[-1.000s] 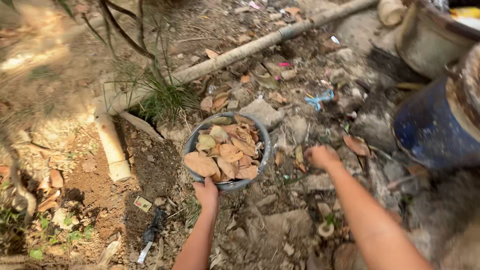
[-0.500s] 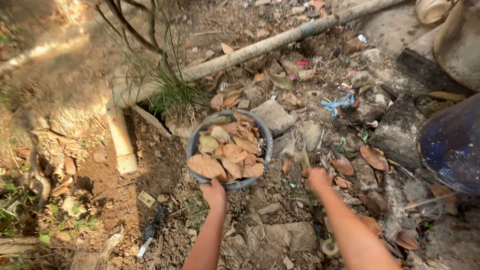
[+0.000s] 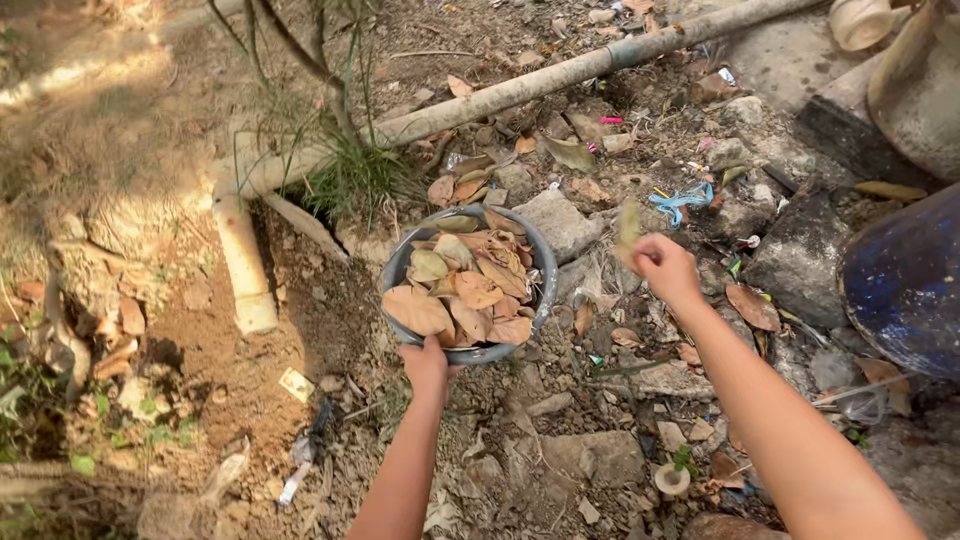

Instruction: The person gathers dry leaves from the ground by hand and places them into a bucket, then carries the bucket and empties it into a larger container.

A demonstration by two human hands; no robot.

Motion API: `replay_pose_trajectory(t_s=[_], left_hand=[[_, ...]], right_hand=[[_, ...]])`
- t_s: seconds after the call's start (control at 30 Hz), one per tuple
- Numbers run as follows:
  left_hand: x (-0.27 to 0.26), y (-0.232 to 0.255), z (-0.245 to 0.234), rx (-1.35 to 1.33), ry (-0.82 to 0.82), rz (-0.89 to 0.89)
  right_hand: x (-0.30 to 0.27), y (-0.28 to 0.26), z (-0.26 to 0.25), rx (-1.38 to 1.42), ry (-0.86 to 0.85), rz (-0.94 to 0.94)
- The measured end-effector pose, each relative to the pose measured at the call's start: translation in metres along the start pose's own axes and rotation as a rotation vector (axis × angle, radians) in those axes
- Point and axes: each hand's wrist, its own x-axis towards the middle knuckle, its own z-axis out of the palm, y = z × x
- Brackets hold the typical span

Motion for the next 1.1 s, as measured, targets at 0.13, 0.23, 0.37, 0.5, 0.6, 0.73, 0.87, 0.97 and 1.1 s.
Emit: replay_pose_trajectory(t_s=[0.13, 0.23, 0.37, 0.5, 0.6, 0.73, 0.87, 0.97, 1.1], left_hand=[[0.001, -0.005, -0.017, 0.045, -0.026, -0.032], [-0.005, -0.006, -0.028, 0.033, -0.053, -0.024], [-0.012, -0.008, -0.032, -0.027, -0.052, 0.007], [-0.010, -0.009, -0.042, -0.155, -0.102, 0.023], [-0.007, -0.002, -0.052, -0.115, -0.113, 0.022], [-0.002, 0.002, -0.057, -0.142, -0.128, 0.013], [-0.003, 0.001, -0.055, -0.119, -0.127, 0.039], [-0.003, 0.000, -0.056, -0.105, -0.161, 0.056], [-0.004, 0.001, -0.053, -0.124, -0.186, 0.071]], right_hand=[[0.000, -0.068, 0.019, 0.079, -0.073, -0.068], [-0.004, -0.118, 0.036, 0.082, -0.072, -0.169], [-0.016, -0.166, 0.059, -0.074, -0.085, -0.397], [-0.032, -0.189, 0.080, -0.196, -0.123, -0.582], [-0.024, -0.184, 0.086, -0.146, -0.145, -0.560], [-0.009, -0.131, 0.083, 0.016, 0.009, -0.361], [-0.001, -0.035, 0.086, -0.217, -0.073, 0.027], [-0.008, 0.021, 0.104, -0.659, -0.529, -0.006], [-0.057, 0.022, 0.124, -0.720, -0.801, 0.224]])
